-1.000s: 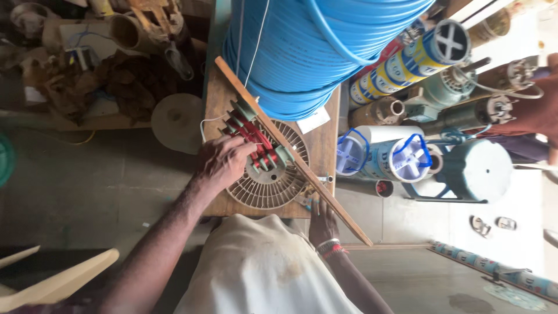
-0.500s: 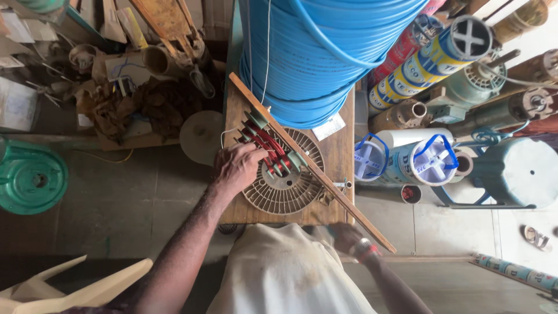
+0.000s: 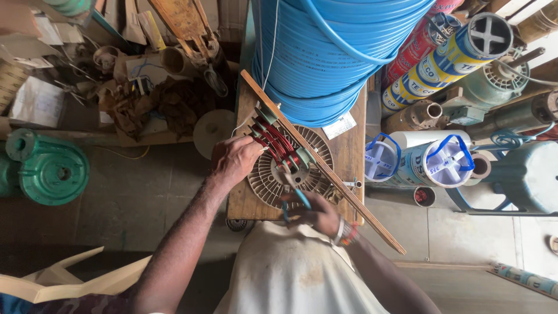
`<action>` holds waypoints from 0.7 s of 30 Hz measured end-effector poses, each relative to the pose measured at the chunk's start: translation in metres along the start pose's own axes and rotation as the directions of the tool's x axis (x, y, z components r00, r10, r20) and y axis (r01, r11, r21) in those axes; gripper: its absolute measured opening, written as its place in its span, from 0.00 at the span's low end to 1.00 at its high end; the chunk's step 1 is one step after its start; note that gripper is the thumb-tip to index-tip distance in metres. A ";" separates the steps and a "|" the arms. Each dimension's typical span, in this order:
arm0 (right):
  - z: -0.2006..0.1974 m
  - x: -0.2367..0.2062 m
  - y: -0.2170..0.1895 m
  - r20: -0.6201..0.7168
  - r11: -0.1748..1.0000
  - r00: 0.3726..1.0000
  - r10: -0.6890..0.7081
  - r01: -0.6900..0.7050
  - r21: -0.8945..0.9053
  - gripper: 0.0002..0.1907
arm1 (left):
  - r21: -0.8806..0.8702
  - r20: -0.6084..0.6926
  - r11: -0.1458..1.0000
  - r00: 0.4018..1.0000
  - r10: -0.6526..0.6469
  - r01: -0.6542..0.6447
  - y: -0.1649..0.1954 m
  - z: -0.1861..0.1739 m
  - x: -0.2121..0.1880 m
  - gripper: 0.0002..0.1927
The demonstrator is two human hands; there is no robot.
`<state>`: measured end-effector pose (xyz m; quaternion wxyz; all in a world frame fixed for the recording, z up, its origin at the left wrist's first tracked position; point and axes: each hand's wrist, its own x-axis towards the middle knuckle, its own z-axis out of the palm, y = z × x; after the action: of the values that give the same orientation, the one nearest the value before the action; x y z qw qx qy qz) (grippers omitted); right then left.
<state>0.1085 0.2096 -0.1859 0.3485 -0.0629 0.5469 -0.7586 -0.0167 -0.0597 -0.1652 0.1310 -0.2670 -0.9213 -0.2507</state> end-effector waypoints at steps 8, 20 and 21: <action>0.011 0.051 0.009 0.089 0.933 0.995 0.040 -0.069 0.354 0.40 | -0.074 0.084 0.994 0.993 -0.079 0.086 -0.013 0.023 -0.013 0.06; 0.017 0.063 -0.011 0.058 0.949 0.997 0.044 -0.060 0.308 0.36 | -0.012 0.095 0.997 0.993 -0.070 0.071 0.000 -0.001 -0.005 0.08; 0.018 0.064 -0.013 0.041 0.960 0.997 0.058 -0.067 0.273 0.34 | -0.015 0.107 0.997 0.992 -0.067 0.069 0.001 -0.003 -0.004 0.09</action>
<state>0.0633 0.1596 -0.1861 0.3864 -0.0092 0.4326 -0.8145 -0.0128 -0.0624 -0.1636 0.0704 -0.2495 -0.9332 -0.2489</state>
